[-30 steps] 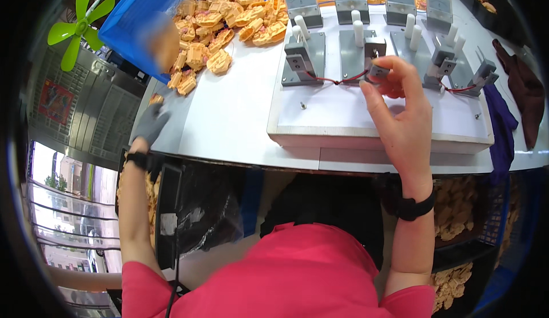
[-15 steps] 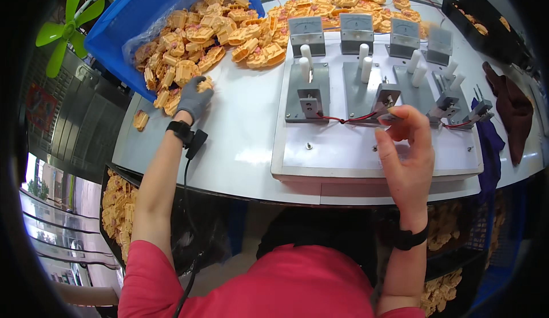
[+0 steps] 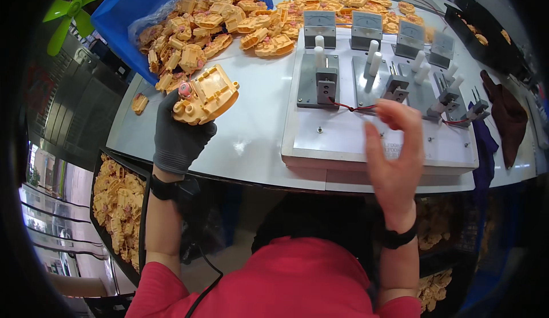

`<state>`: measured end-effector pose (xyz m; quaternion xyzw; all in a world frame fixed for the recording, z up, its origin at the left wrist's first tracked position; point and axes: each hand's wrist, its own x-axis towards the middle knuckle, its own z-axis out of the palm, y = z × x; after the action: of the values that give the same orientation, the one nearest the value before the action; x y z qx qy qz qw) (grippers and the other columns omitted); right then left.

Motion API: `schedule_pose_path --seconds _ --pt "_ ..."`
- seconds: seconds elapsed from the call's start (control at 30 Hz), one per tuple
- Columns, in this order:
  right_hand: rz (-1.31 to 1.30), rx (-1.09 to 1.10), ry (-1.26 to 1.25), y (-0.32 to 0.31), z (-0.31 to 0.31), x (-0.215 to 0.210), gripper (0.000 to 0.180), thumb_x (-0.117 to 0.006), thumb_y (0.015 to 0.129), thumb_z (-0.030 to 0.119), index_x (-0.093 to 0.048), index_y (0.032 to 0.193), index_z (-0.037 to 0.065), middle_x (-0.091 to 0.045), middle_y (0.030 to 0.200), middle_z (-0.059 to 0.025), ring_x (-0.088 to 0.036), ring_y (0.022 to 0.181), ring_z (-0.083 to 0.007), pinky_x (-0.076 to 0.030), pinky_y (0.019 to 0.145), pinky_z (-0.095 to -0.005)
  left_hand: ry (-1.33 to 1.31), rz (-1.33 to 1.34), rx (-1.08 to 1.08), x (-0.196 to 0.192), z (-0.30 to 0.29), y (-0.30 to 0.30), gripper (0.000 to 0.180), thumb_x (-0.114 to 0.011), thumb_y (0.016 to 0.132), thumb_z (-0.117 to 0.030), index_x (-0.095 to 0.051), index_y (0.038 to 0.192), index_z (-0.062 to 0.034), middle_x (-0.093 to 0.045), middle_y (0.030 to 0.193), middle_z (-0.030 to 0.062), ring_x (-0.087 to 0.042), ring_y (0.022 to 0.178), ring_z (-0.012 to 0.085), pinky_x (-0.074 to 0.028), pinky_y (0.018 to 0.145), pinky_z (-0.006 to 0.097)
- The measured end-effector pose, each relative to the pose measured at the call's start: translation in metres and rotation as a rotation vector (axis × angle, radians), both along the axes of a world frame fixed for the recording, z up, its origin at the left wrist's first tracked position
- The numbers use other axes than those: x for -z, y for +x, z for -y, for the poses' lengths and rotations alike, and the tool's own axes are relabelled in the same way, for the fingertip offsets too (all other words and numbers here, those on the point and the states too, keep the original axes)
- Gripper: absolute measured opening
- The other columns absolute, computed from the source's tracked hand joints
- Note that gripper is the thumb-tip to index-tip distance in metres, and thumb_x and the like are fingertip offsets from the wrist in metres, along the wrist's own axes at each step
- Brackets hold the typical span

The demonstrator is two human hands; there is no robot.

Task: The person picks up yellow plastic components from a blue bin and places them into a white testing jig on a workbench. They connect red and black wires to the components and press a button on the jig to test them. The person repeats this process for multiple components, moving them between the bin and the jig.

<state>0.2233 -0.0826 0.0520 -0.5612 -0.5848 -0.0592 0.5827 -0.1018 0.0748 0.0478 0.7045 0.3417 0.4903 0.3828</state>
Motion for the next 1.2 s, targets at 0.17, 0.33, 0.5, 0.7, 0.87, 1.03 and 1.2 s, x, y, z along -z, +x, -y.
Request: schedule_pose_path --seconds 0.17,0.33,0.5,0.7,0.87,1.03,1.2 --pt "0.037 -0.204 -0.208 -0.035 -0.024 -0.012 0.039 -0.071 0.086 0.01 -0.058 0.122 0.002 -0.061 0.107 -0.0138 -0.061 0.098 -0.0273 -0.048 0.088 -0.0372 0.103 0.08 0.102 -0.001 0.021 0.025 0.073 -0.076 0.075 0.007 -0.039 0.136 -0.006 -0.053 0.13 0.0137 -0.06 0.115 0.024 -0.056 0.091 0.037" --pt "-0.011 -0.265 -0.292 -0.043 -0.035 -0.004 0.037 -0.071 0.087 0.013 -0.058 0.12 0.002 -0.061 0.106 -0.0147 -0.061 0.096 -0.0278 -0.049 0.087 -0.0374 0.013 0.177 0.046 0.009 0.025 0.033 0.084 -0.086 0.066 0.001 -0.037 0.134 -0.0024 -0.053 0.128 0.013 -0.059 0.117 0.0221 -0.052 0.098 0.034" --pt "-0.17 -0.212 -0.202 -0.042 -0.039 0.005 0.039 -0.07 0.089 0.009 -0.052 0.122 0.004 -0.061 0.105 -0.012 -0.06 0.095 -0.0222 -0.049 0.085 -0.0342 0.399 -0.225 -0.028 0.001 0.028 0.028 0.086 -0.086 0.064 0.005 -0.036 0.134 -0.0032 -0.051 0.131 0.0136 -0.057 0.12 0.0226 -0.051 0.101 0.036" --pt "-0.352 -0.278 -0.115 -0.038 -0.044 0.007 0.046 -0.069 0.09 0.008 -0.045 0.13 0.006 -0.061 0.1 -0.0094 -0.06 0.09 -0.0183 -0.049 0.084 -0.0326 0.461 -0.289 -0.097 -0.007 0.028 0.031 0.069 -0.083 0.074 -0.01 -0.047 0.133 -0.0048 -0.058 0.124 0.0096 -0.06 0.111 0.0207 -0.054 0.088 0.036" --pt "-0.266 -0.251 -0.175 -0.037 -0.045 0.0 0.041 -0.068 0.09 0.009 -0.053 0.129 0.007 -0.061 0.1 -0.0083 -0.061 0.09 -0.0177 -0.049 0.083 -0.0309 -0.767 0.654 0.381 -0.022 0.031 0.041 0.055 -0.056 0.097 -0.042 -0.048 0.136 -0.0049 -0.061 0.121 0.0102 -0.065 0.09 0.0137 -0.055 0.068 0.027" --pt "-0.296 -0.282 -0.183 -0.034 -0.044 0.001 0.039 -0.067 0.091 0.006 -0.056 0.128 0.008 -0.061 0.105 -0.0058 -0.061 0.092 -0.0136 -0.048 0.085 -0.0285 -1.312 1.194 0.753 -0.021 0.018 0.042 0.055 -0.054 0.096 -0.044 -0.049 0.135 -0.0056 -0.061 0.12 0.0116 -0.063 0.081 0.0138 -0.053 0.069 0.028" --pt "-0.271 -0.294 -0.172 -0.033 -0.041 0.002 0.044 -0.069 0.089 0.008 -0.056 0.132 0.009 -0.061 0.109 -0.0073 -0.061 0.095 -0.0151 -0.048 0.086 -0.0294 -1.339 1.164 0.736 -0.015 0.015 0.05 0.058 -0.049 0.095 -0.049 -0.049 0.133 -0.005 -0.062 0.122 0.012 -0.063 0.083 0.0183 -0.051 0.074 0.034"
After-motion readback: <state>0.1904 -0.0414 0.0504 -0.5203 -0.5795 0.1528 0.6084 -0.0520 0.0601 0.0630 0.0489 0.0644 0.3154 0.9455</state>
